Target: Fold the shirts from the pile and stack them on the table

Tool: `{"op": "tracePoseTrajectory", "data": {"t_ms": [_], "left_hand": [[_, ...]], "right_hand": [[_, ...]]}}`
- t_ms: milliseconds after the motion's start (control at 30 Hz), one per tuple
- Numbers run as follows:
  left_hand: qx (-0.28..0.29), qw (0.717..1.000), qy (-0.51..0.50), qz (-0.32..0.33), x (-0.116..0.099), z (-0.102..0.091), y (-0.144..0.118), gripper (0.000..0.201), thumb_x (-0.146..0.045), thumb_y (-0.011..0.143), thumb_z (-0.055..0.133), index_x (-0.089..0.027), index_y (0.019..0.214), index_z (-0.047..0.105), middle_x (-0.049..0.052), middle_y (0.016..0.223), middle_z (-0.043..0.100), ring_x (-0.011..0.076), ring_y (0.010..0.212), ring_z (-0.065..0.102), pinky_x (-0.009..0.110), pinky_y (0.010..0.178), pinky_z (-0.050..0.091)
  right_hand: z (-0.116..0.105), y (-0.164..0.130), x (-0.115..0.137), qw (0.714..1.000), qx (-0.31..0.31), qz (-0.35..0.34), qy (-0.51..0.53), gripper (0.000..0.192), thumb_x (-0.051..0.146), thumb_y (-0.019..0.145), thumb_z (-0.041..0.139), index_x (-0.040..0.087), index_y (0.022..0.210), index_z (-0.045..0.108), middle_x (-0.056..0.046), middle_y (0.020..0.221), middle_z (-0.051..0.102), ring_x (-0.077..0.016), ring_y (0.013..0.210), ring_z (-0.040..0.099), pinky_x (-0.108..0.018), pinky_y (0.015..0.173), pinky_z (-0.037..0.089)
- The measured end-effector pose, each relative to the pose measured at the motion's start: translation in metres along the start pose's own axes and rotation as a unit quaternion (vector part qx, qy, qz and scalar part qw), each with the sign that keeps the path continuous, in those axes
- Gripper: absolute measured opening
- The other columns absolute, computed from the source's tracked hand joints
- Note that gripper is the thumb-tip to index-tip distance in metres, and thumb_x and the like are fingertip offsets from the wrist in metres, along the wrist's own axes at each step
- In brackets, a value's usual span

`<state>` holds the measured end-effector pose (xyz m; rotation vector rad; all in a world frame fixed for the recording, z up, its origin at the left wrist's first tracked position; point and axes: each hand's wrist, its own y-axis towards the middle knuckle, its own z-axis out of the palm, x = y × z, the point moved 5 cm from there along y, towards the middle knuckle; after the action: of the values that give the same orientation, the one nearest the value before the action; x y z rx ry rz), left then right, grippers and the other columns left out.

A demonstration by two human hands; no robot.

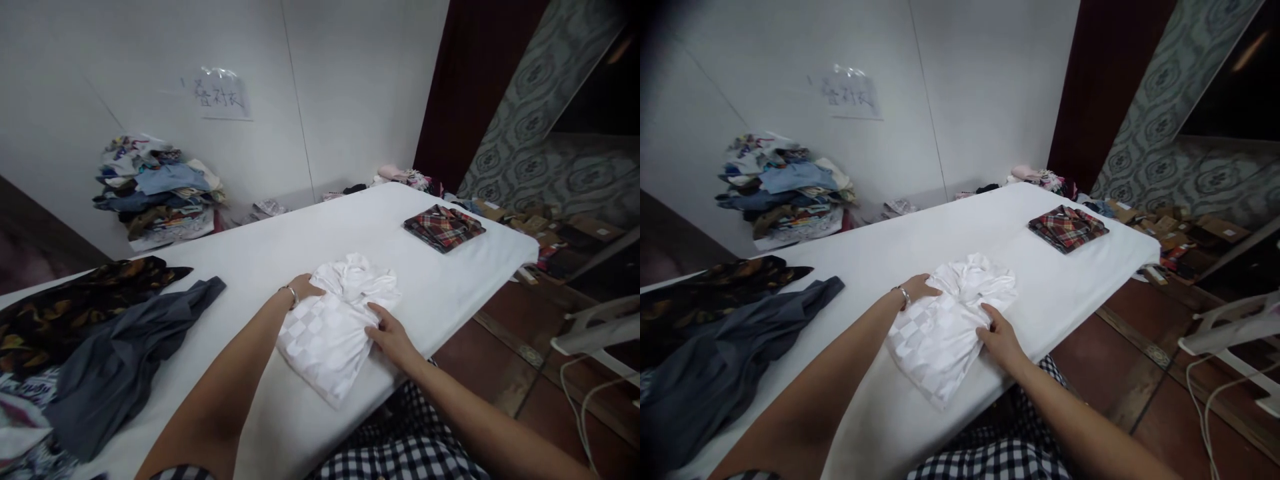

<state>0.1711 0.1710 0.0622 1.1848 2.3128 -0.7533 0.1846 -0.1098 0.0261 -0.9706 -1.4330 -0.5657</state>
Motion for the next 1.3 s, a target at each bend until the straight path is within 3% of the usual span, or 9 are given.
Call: {"op": "tracePoseTrajectory", "data": {"t_ms": [133, 233, 400, 567, 667, 867, 967, 1100, 1300], "left_hand": [[0.047, 0.997, -0.061, 0.024, -0.009, -0.006, -0.004, 0.059, -0.037, 0.063, 0.074, -0.02, 0.118, 0.06, 0.007, 0.11, 0.071, 0.0242, 0.095, 0.067, 0.029, 0.075, 0.053], [0.017, 0.992, -0.121, 0.045, -0.021, -0.026, -0.006, 0.068, -0.035, 0.064, 0.076, -0.02, 0.127, 0.056, 0.007, 0.114, 0.069, 0.0235, 0.102, 0.064, 0.029, 0.081, 0.051], [-0.14, 0.972, -0.164, 0.097, -0.052, -0.091, -0.007, 0.081, -0.036, 0.064, 0.078, -0.017, 0.137, 0.047, 0.013, 0.127, 0.06, 0.028, 0.117, 0.055, 0.037, 0.095, 0.046], [-0.3, 0.909, -0.179, 0.229, -0.078, -0.147, -0.048, 0.081, -0.039, 0.065, 0.078, -0.021, 0.137, 0.046, 0.011, 0.142, 0.049, 0.0278, 0.131, 0.043, 0.039, 0.105, 0.038], [-0.321, 0.903, -0.128, 0.256, -0.06, -0.127, -0.094, 0.085, -0.046, 0.068, 0.075, -0.024, 0.142, 0.039, 0.01, 0.145, 0.045, 0.0289, 0.129, 0.045, 0.042, 0.104, 0.041], [-0.172, 0.951, 0.036, 0.256, 0.025, 0.012, -0.175, 0.071, -0.03, 0.077, 0.065, -0.025, 0.142, 0.037, 0.009, 0.135, 0.055, 0.0269, 0.119, 0.054, 0.044, 0.101, 0.045], [-0.144, 0.951, 0.079, 0.261, 0.042, 0.051, -0.2, 0.074, -0.021, 0.077, 0.062, -0.023, 0.145, 0.032, 0.012, 0.129, 0.058, 0.0272, 0.113, 0.056, 0.046, 0.098, 0.046], [-0.146, 0.968, 0.044, 0.201, 0.043, 0.051, -0.214, 0.085, -0.029, 0.073, 0.068, -0.023, 0.147, 0.027, 0.014, 0.134, 0.055, 0.0299, 0.118, 0.053, 0.049, 0.101, 0.043], [-0.13, 0.971, -0.201, -0.022, 0.049, 0.027, -0.204, 0.078, -0.05, 0.087, 0.046, -0.013, 0.149, 0.018, 0.008, 0.104, 0.069, 0.0213, 0.093, 0.065, 0.037, 0.087, 0.05]], "right_hand": [[-0.006, 0.007, 0.017, 0.997, -0.01, -0.076, 0.023, 0.058, 0.031, 0.068, 0.064, 0.018, 0.124, 0.058, 0.0, 0.077, 0.062, -0.0154, 0.067, 0.055, -0.03, 0.066, 0.048], [-0.013, 0.027, 0.044, 0.991, -0.006, -0.131, 0.004, 0.052, 0.032, 0.068, 0.064, 0.019, 0.118, 0.062, 0.001, 0.072, 0.061, -0.0149, 0.064, 0.053, -0.029, 0.063, 0.047], [-0.027, 0.076, 0.124, 0.966, 0.014, -0.258, -0.008, 0.047, 0.037, 0.07, 0.065, 0.019, 0.113, 0.063, -0.004, 0.091, 0.068, -0.0178, 0.076, 0.06, -0.033, 0.073, 0.05], [-0.044, 0.084, 0.199, 0.894, -0.007, -0.435, -0.11, 0.048, 0.037, 0.079, 0.061, 0.021, 0.124, 0.059, -0.008, 0.13, 0.058, -0.024, 0.111, 0.058, -0.039, 0.095, 0.046], [-0.049, 0.063, 0.183, 0.863, -0.005, -0.467, -0.193, 0.05, 0.035, 0.084, 0.057, 0.024, 0.132, 0.054, -0.007, 0.137, 0.053, -0.0255, 0.126, 0.049, -0.041, 0.103, 0.041], [-0.042, 0.008, 0.043, 0.864, 0.188, -0.354, -0.305, 0.055, 0.029, 0.087, 0.05, 0.028, 0.142, 0.043, -0.007, 0.134, 0.057, -0.0254, 0.119, 0.055, -0.044, 0.1, 0.045], [-0.042, -0.012, 0.005, 0.86, 0.21, -0.325, -0.332, 0.058, 0.028, 0.087, 0.048, 0.027, 0.144, 0.039, -0.01, 0.119, 0.064, -0.0248, 0.107, 0.061, -0.044, 0.093, 0.049], [-0.046, -0.021, 0.0, 0.877, 0.199, -0.293, -0.324, 0.062, 0.024, 0.084, 0.047, 0.026, 0.145, 0.038, -0.01, 0.117, 0.064, -0.0258, 0.106, 0.06, -0.047, 0.094, 0.047], [-0.065, 0.007, 0.018, 0.98, 0.151, -0.088, -0.099, 0.083, 0.03, 0.079, 0.058, 0.024, 0.152, 0.019, -0.01, 0.127, 0.061, -0.0254, 0.11, 0.061, -0.039, 0.091, 0.051]]}}
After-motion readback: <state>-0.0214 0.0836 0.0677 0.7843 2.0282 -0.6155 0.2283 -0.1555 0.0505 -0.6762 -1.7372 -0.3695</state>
